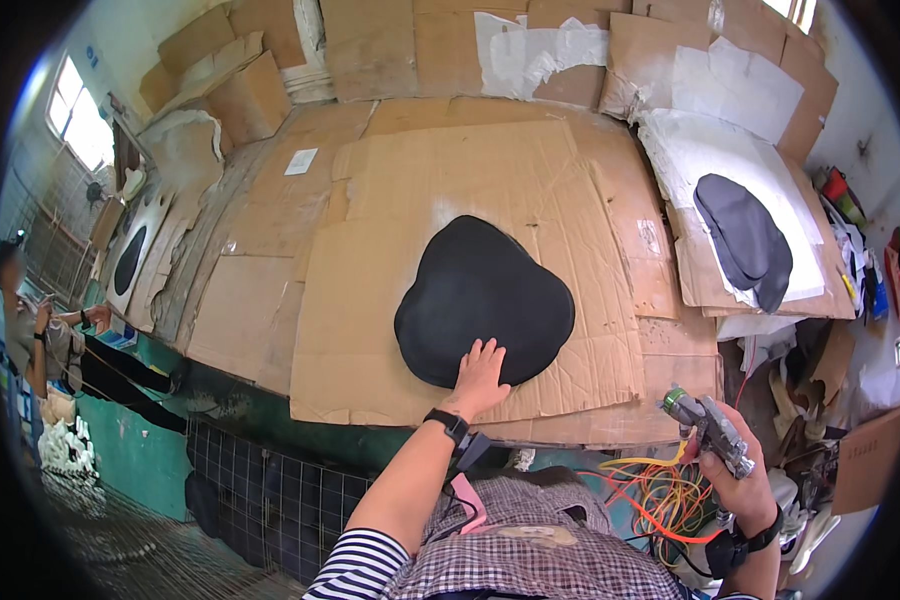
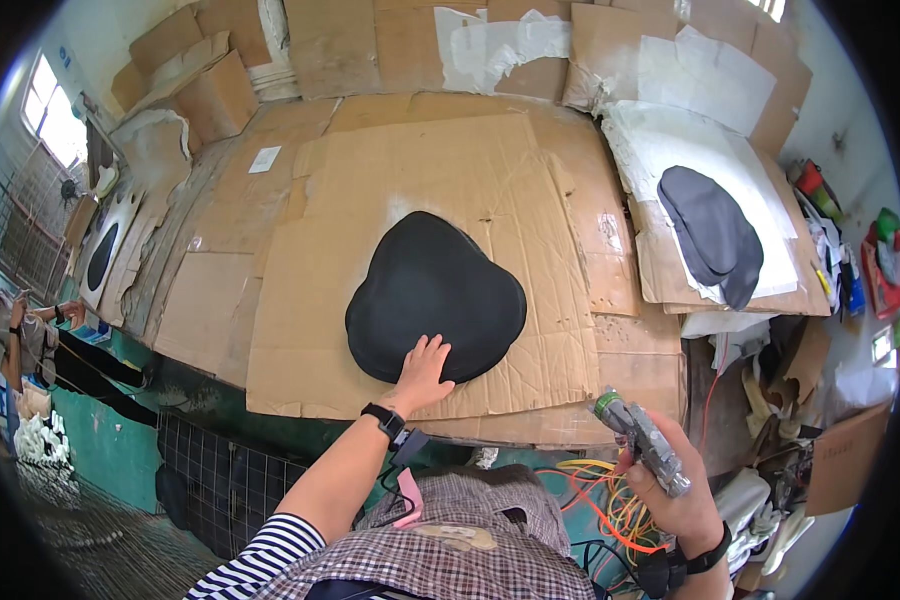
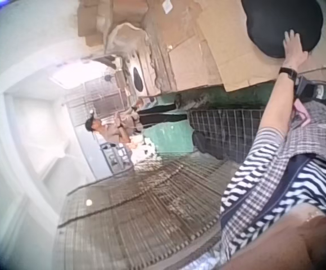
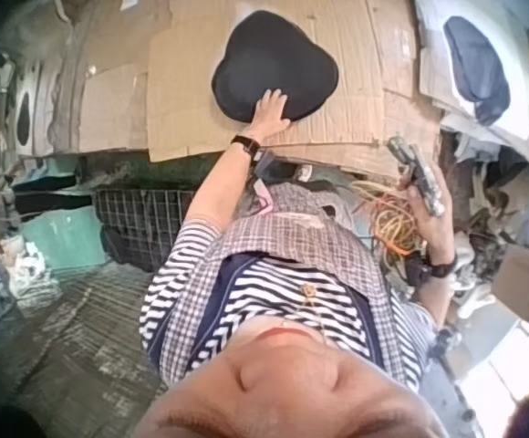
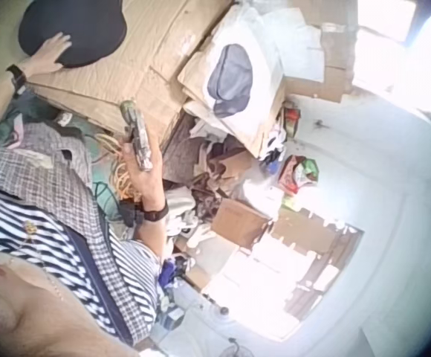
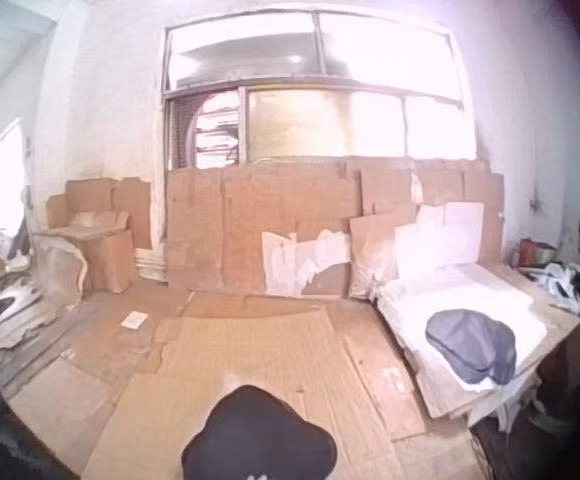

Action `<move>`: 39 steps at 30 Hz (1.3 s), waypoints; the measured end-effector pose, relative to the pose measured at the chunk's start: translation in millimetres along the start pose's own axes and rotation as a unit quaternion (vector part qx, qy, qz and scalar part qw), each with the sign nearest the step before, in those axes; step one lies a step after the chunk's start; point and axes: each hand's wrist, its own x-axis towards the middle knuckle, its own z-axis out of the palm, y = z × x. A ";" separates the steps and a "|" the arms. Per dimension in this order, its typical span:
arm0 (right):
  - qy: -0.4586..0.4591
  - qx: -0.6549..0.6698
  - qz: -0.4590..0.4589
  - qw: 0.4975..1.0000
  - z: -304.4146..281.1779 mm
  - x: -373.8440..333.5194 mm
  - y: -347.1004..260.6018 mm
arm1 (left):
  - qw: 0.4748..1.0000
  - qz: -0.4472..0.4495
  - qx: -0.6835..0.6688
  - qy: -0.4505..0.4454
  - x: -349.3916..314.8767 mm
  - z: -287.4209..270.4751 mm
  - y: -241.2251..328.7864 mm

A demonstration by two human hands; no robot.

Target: The person assembles black shoe insoles by picking up a base piece and a top piece, pressing them together, and placing the finished unit on a wire rack. The person repeats this process multiple times, handling the parts by hand and using a handheld tool to apply adhesive or seal the edges.

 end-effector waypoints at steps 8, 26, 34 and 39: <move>-0.038 -0.027 0.008 0.999 -6.9 -2.9 -6.3 | 0.987 -0.030 -0.081 0.132 -74.1 -4.8 -40.7; -0.088 -0.019 0.035 0.995 0.4 -0.5 -8.5 | 0.994 0.059 -0.093 -0.019 -83.4 10.3 -9.1; -0.042 0.064 -0.017 0.997 20.4 10.3 -16.3 | 0.981 -0.056 -0.153 -0.109 -130.1 -1.5 -36.6; 0.062 -0.011 -0.004 0.998 1.6 -6.9 -16.6 | 0.975 -0.134 -0.164 -0.065 -146.2 -17.9 -56.4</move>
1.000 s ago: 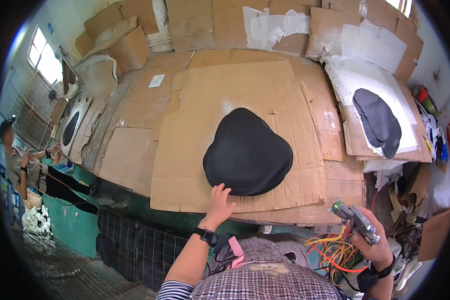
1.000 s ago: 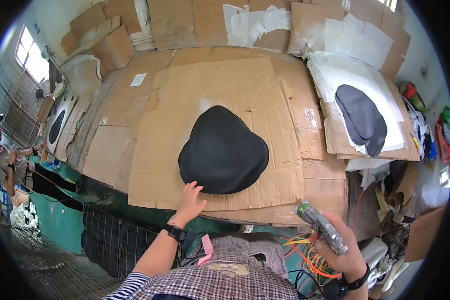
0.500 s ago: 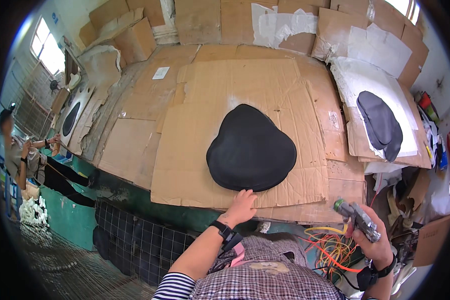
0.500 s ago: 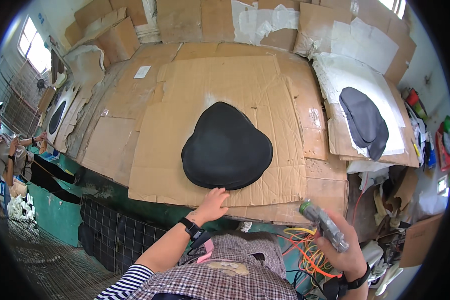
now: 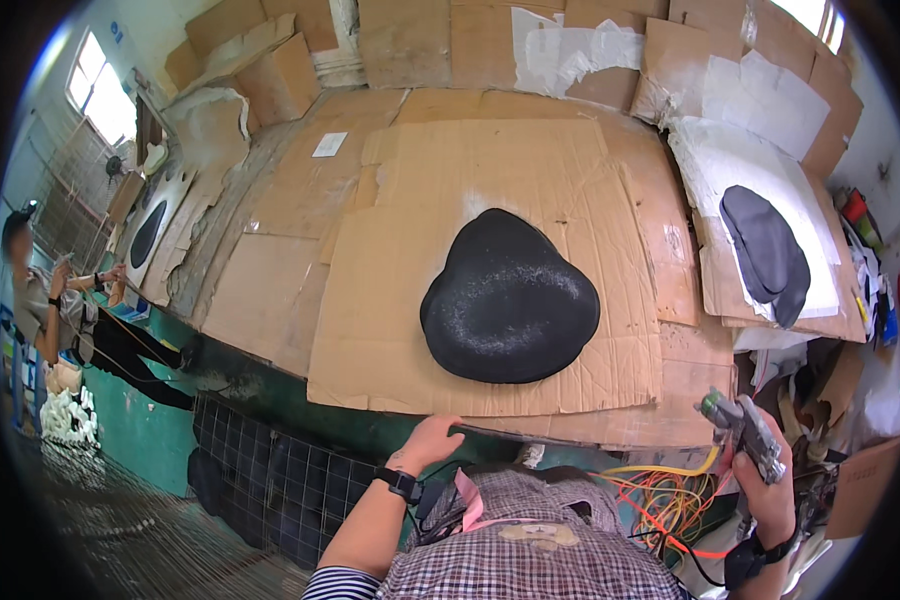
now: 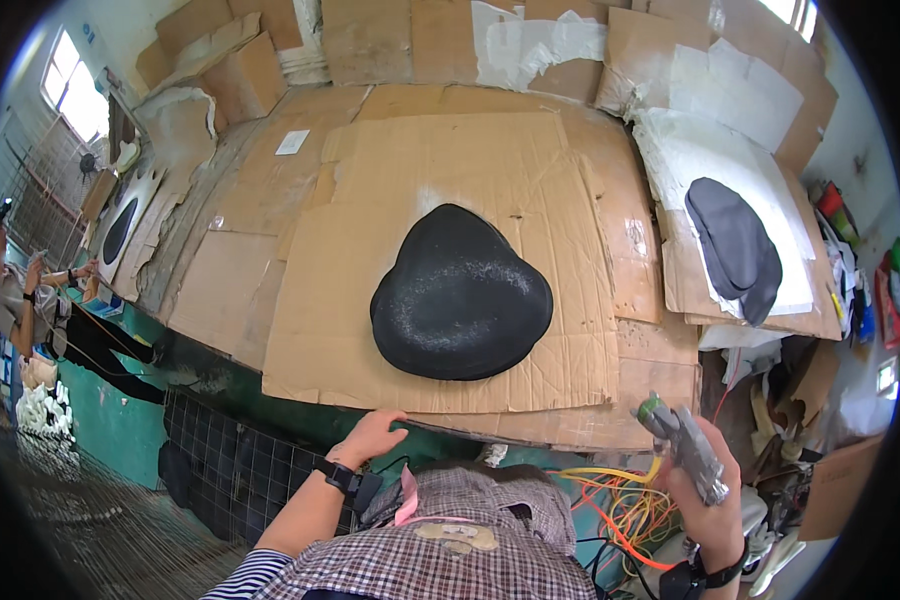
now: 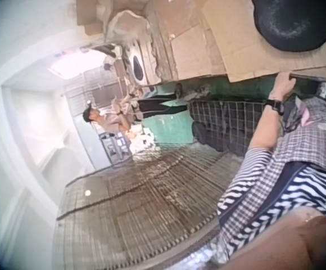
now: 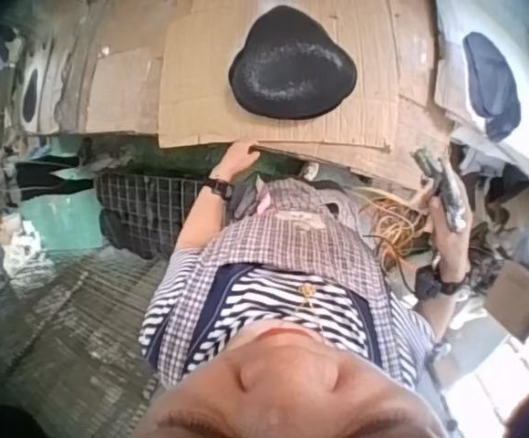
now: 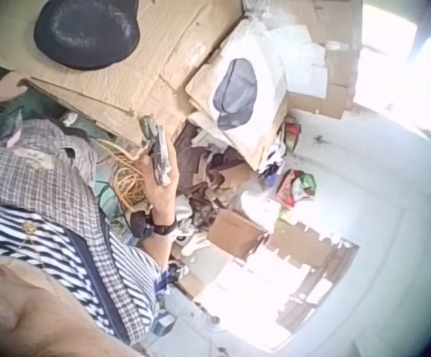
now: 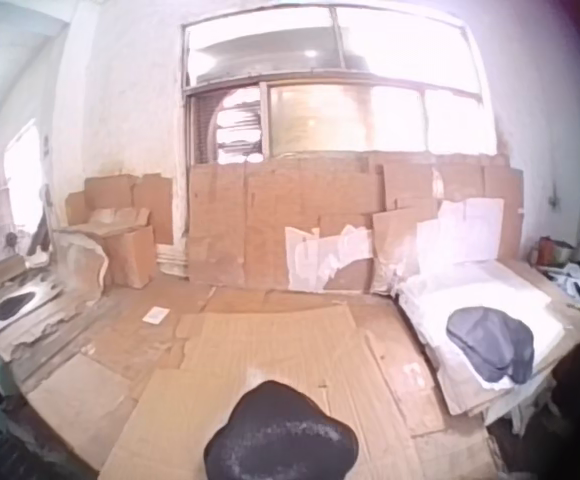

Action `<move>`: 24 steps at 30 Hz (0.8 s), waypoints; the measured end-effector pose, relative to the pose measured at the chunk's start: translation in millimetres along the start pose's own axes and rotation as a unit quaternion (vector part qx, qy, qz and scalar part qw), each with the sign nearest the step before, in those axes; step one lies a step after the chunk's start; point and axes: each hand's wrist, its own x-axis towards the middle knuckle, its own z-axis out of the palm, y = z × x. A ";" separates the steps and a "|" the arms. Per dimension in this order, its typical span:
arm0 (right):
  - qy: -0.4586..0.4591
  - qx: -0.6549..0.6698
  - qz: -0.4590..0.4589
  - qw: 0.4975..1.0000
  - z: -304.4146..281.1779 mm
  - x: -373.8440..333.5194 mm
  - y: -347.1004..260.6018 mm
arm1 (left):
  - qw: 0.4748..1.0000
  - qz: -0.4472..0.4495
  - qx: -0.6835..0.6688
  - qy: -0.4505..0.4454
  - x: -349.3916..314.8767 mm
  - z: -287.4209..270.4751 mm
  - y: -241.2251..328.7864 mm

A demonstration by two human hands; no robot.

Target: The person assembles black shoe insoles by picking up a base piece and a top piece, pressing them together, and placing the finished unit on a wire rack. The person repeats this process multiple times, handling the parts by hand and using a handheld tool to apply adhesive or seal the edges.

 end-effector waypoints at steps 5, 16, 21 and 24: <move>-0.142 0.010 0.035 0.989 -8.6 -11.2 3.4 | 0.998 -0.049 -0.033 0.024 -3.1 -8.7 -6.8; -0.015 0.084 -0.034 0.996 34.4 21.1 3.7 | 0.999 -0.013 -0.020 0.030 14.5 -9.2 5.6; 0.006 0.033 -0.008 0.999 6.8 3.6 9.6 | 0.993 -0.013 -0.029 0.110 25.3 -12.9 -8.3; -0.049 0.030 -0.025 0.998 -2.3 0.7 10.5 | 0.983 -0.059 -0.065 0.158 41.2 -29.1 -1.5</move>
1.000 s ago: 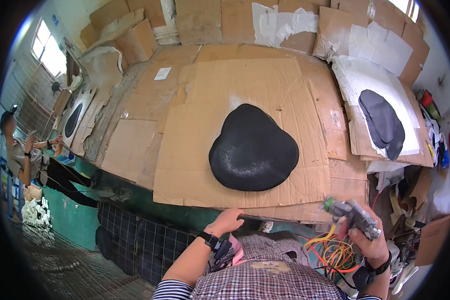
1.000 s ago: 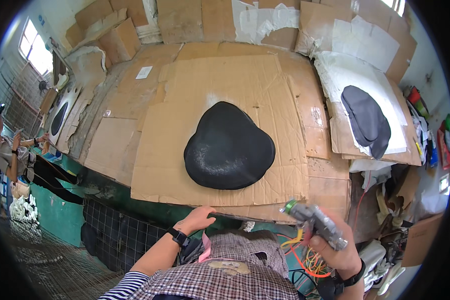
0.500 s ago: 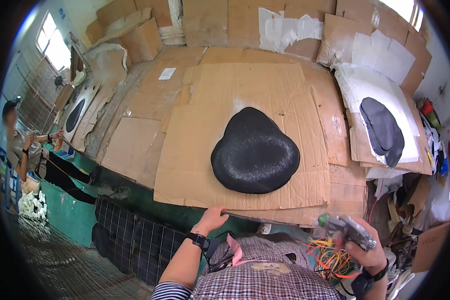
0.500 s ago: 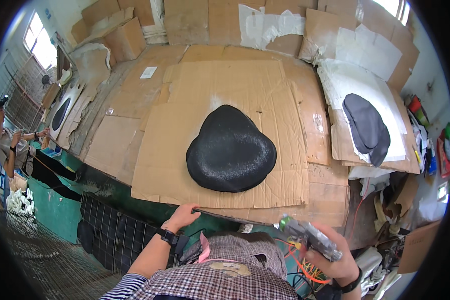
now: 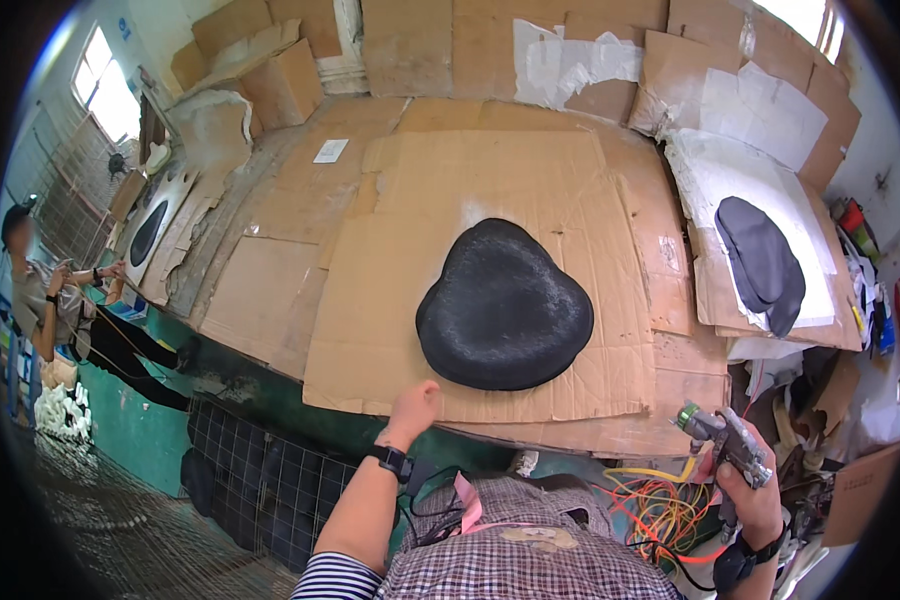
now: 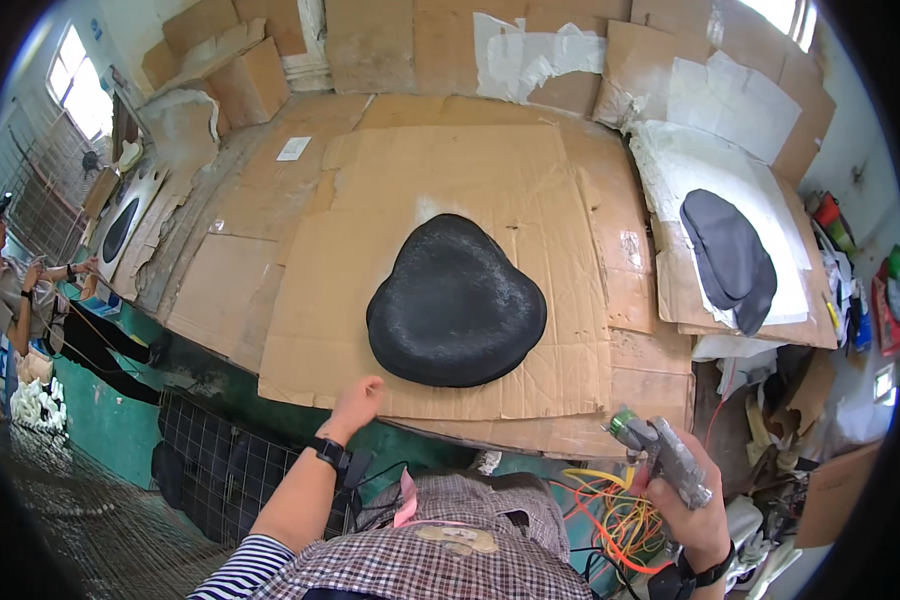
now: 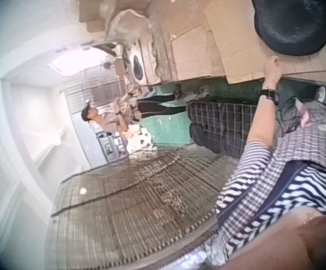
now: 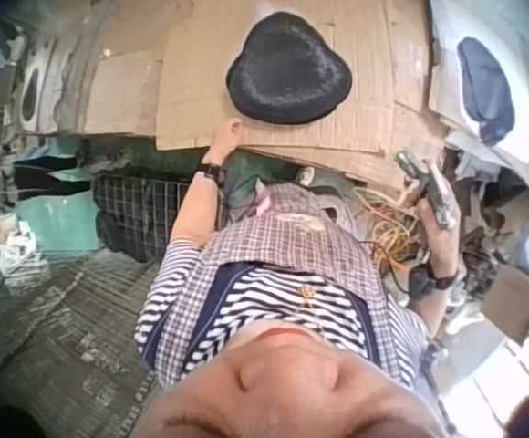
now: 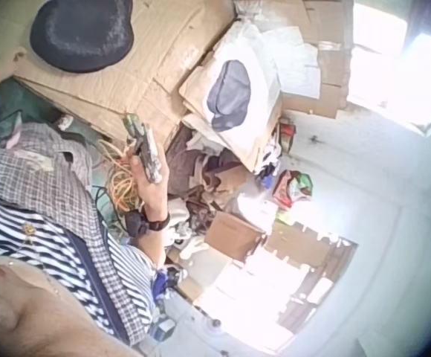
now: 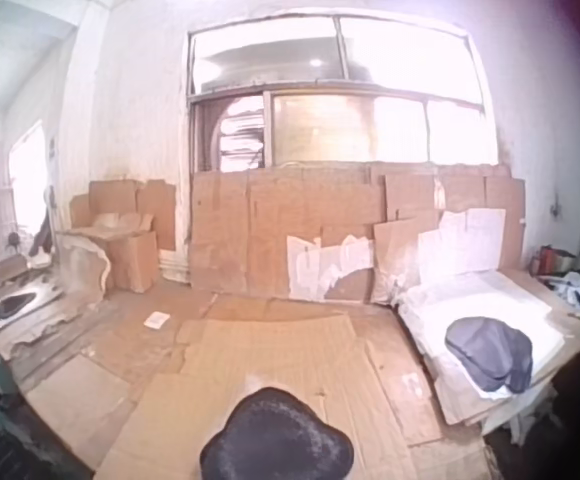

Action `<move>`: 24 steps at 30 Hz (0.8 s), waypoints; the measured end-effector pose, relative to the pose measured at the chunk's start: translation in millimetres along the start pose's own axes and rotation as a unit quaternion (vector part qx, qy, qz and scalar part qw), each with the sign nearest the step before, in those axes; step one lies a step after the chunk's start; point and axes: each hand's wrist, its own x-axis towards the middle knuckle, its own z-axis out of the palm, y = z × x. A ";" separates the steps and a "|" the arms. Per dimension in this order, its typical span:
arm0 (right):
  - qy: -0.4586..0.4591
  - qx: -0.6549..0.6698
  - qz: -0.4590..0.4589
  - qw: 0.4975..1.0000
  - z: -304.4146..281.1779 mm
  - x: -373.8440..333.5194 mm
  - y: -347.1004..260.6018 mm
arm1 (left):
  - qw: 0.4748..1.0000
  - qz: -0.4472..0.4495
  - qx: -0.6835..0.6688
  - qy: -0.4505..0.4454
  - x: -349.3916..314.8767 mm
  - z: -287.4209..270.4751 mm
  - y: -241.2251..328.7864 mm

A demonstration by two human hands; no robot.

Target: The person assembles black shoe insoles by picking up a base piece and a top piece, pressing them together, and placing the finished unit on a wire rack. The person repeats this process multiple times, handling the parts by hand and using a handheld tool to apply adhesive or seal the edges.

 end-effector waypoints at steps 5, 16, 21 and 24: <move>0.009 0.068 -0.033 0.997 14.4 21.8 -9.3 | 0.993 -0.014 0.027 0.117 37.4 -3.6 12.2; -0.054 0.046 -0.009 0.997 -4.4 29.0 -9.4 | 0.979 -0.077 0.121 0.146 69.4 19.7 21.5; -0.074 0.053 -0.003 0.996 -11.7 25.4 -4.9 | 0.970 -0.099 0.160 0.155 70.0 18.6 29.7; -0.130 -0.018 0.024 0.991 -27.7 5.3 10.7 | 0.971 -0.090 0.155 0.161 70.4 23.6 29.5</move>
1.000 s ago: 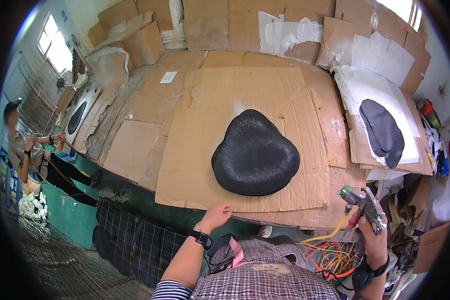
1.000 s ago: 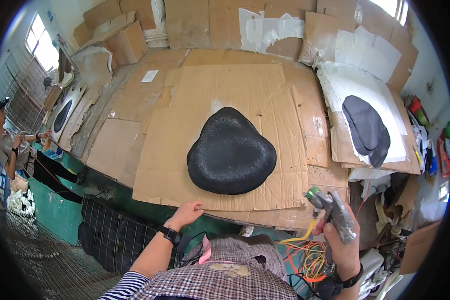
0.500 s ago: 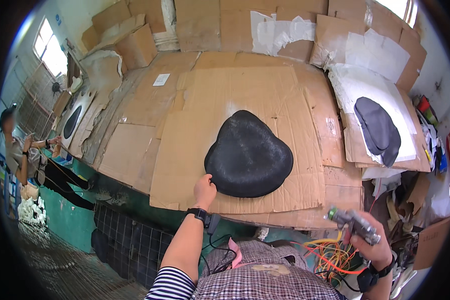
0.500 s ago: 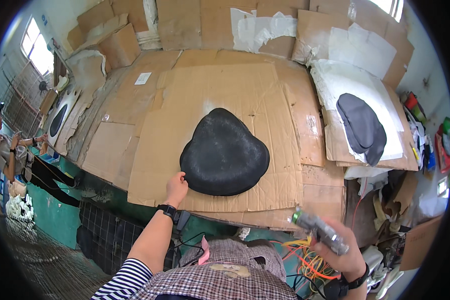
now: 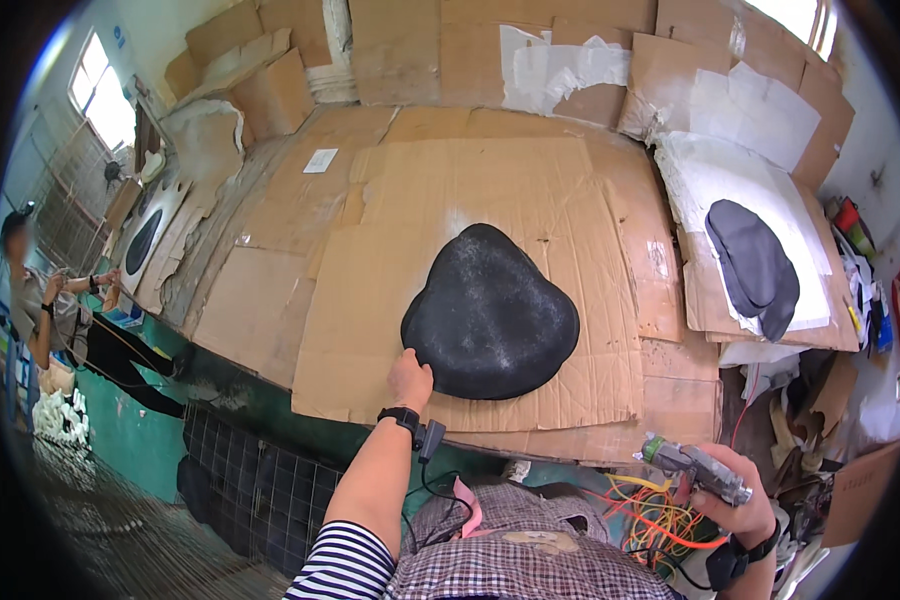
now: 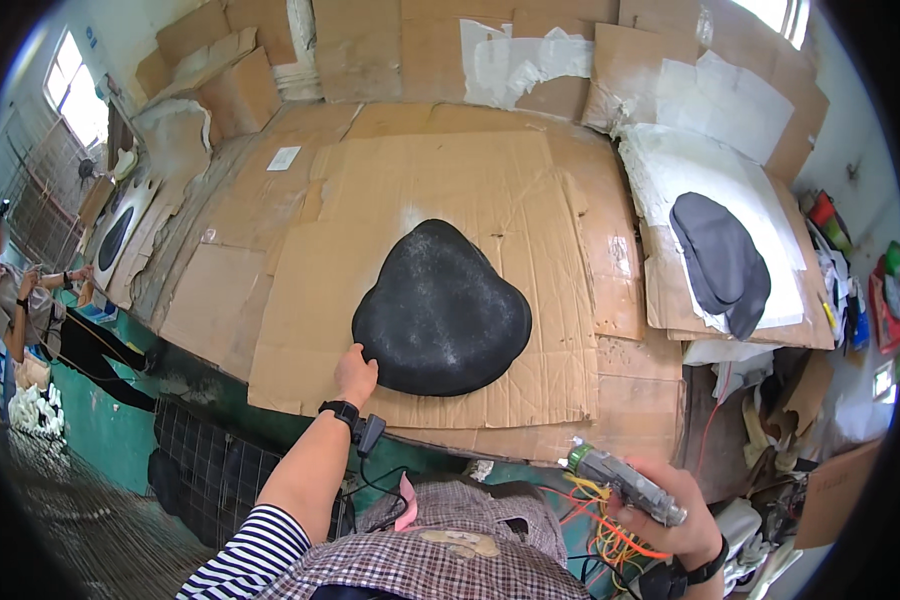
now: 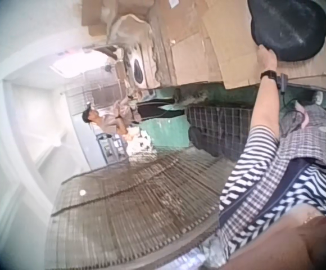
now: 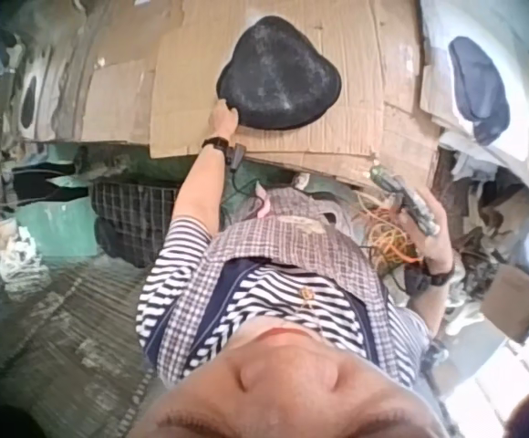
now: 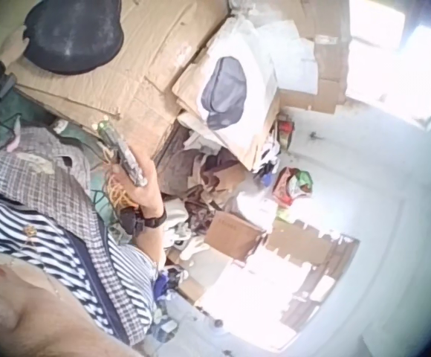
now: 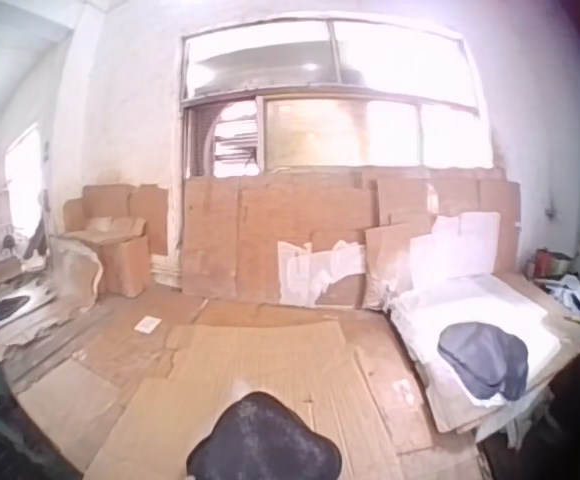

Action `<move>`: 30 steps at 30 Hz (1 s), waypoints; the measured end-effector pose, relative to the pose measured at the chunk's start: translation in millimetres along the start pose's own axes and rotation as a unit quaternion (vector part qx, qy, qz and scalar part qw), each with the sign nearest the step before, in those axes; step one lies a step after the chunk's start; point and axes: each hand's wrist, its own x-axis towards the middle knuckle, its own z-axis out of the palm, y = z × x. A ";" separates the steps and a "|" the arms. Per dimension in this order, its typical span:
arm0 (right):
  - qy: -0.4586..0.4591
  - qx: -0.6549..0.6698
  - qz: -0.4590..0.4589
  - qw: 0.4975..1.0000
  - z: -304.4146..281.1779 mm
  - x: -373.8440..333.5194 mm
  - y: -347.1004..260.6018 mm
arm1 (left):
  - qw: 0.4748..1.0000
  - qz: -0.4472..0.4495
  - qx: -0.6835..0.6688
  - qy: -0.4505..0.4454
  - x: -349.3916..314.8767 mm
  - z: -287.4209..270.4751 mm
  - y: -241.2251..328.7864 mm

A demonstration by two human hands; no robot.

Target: The person assembles black shoe insoles by picking up a base piece and a top piece, pressing them together, and placing the finished unit on a wire rack. The person repeats this process multiple times, handling the parts by hand and using a handheld tool to apply adhesive or seal the edges.

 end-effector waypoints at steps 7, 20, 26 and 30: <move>0.114 0.068 0.003 0.991 -0.8 -12.1 0.0 | 0.997 -0.048 -0.054 -0.011 3.2 4.8 3.0; 0.055 0.096 -0.026 0.994 12.5 -6.7 10.9 | 0.937 -0.108 -0.334 0.005 18.5 43.0 -16.0; 0.166 0.135 -0.056 0.975 15.0 0.4 19.0 | 0.863 -0.242 -0.443 -0.015 2.3 13.6 19.7; 0.160 0.128 -0.045 0.978 16.6 5.6 16.7 | 0.821 -0.282 -0.496 -0.024 -0.2 11.9 19.9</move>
